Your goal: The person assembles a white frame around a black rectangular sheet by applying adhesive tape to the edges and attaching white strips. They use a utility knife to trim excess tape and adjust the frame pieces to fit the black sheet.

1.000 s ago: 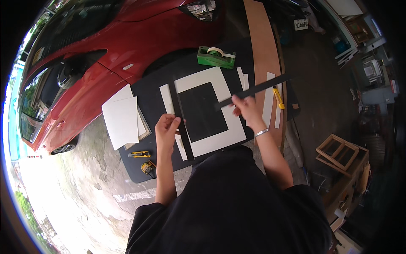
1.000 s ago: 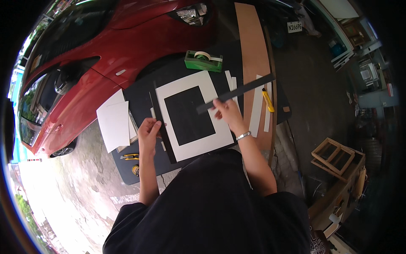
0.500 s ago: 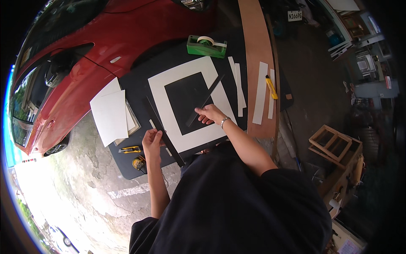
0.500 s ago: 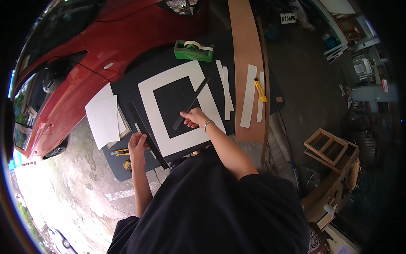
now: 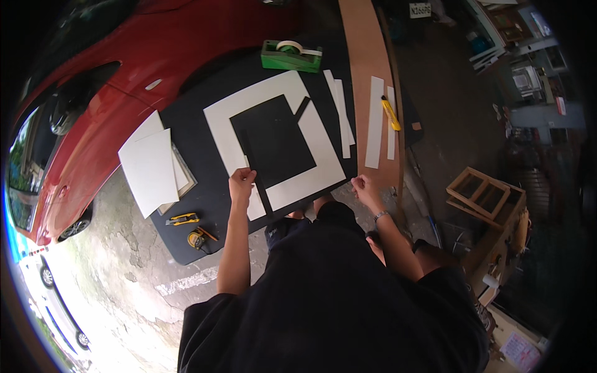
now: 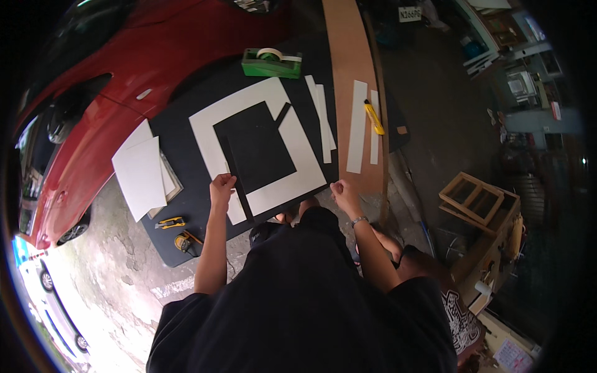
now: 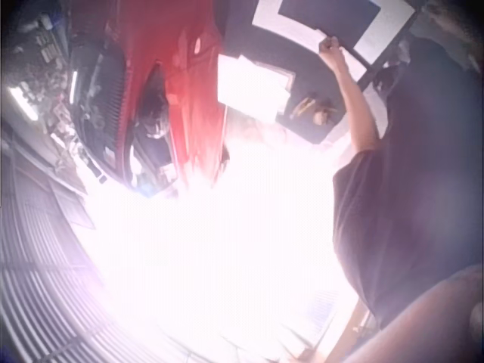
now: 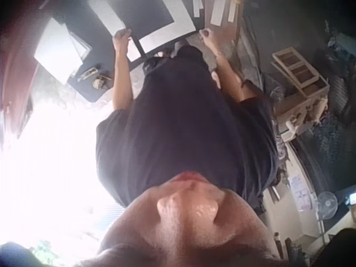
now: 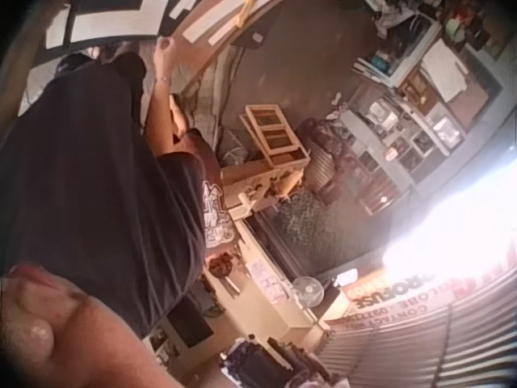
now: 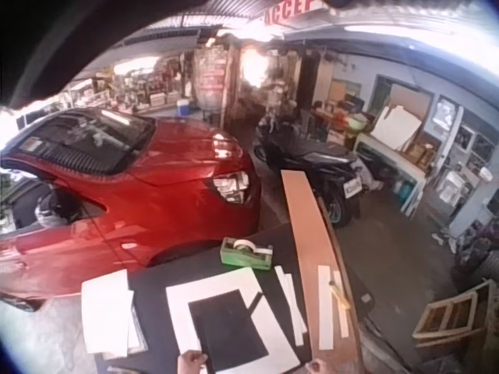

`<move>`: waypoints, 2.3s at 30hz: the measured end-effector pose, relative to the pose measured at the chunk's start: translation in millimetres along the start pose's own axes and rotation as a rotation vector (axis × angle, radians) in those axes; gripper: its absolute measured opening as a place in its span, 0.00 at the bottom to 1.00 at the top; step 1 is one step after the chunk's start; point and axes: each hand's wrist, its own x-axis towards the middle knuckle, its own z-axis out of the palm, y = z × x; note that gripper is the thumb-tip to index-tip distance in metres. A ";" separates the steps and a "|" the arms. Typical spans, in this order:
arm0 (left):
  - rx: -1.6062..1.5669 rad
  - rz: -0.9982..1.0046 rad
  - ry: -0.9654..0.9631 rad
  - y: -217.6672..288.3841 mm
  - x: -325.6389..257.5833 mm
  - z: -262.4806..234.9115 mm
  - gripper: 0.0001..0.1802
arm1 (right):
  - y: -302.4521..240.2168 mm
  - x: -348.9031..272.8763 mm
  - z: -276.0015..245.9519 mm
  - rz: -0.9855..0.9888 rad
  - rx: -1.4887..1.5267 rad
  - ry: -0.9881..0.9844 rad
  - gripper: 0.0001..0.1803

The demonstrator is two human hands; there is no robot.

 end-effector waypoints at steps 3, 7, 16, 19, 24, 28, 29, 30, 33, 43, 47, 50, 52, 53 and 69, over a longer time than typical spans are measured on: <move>0.180 0.097 0.102 -9.8 18.4 10.5 0.15 | 14.3 -3.4 -31.3 -0.007 -0.034 0.064 0.12; 0.535 0.302 0.375 18.0 2.9 40.9 0.17 | 25.8 0.2 -71.7 -0.026 -0.154 0.232 0.14; 0.865 0.500 0.225 55.6 28.0 144.6 0.22 | -66.2 84.0 -81.4 -0.323 -0.329 0.159 0.12; 0.889 0.423 0.208 59.6 43.1 152.6 0.23 | -92.8 106.8 -72.3 -0.461 -0.393 0.040 0.12; 0.756 0.306 0.127 67.4 46.7 143.7 0.14 | -131.1 140.5 -31.9 -0.868 -0.539 -0.092 0.17; 0.573 0.277 -0.041 98.0 23.7 133.7 0.08 | -183.1 148.9 2.1 -1.220 -0.709 -0.179 0.27; 0.518 0.265 -0.119 112.2 13.4 129.2 0.08 | -184.3 148.6 7.5 -1.235 -0.726 -0.241 0.25; 0.501 0.287 -0.145 118.0 3.3 124.9 0.09 | -185.1 147.1 13.5 -1.249 -0.740 -0.304 0.24; 0.445 0.222 -0.228 115.3 -20.5 108.3 0.08 | -164.6 144.2 33.7 -1.075 -0.683 -0.578 0.12; 0.736 0.126 0.558 11.5 -36.7 61.0 0.23 | -193.3 227.6 65.3 -0.852 -0.512 -0.258 0.11; 0.734 0.114 0.470 -8.5 -23.0 62.2 0.27 | -218.1 261.5 129.3 -0.942 -0.444 -0.288 0.10; 0.667 0.217 0.505 -5.0 -14.0 56.8 0.25 | -226.6 275.7 154.6 -0.996 -0.527 -0.301 0.10; 0.611 0.330 0.470 6.9 5.0 48.4 0.23 | -227.8 284.1 157.7 -0.991 -0.560 -0.312 0.11; 0.611 0.375 0.447 13.9 20.9 44.4 0.24 | -228.3 287.0 158.1 -0.995 -0.568 -0.317 0.11; 0.831 0.509 0.347 28.6 141.2 19.6 0.32 | -228.8 290.8 167.2 -0.884 -0.558 -0.316 0.14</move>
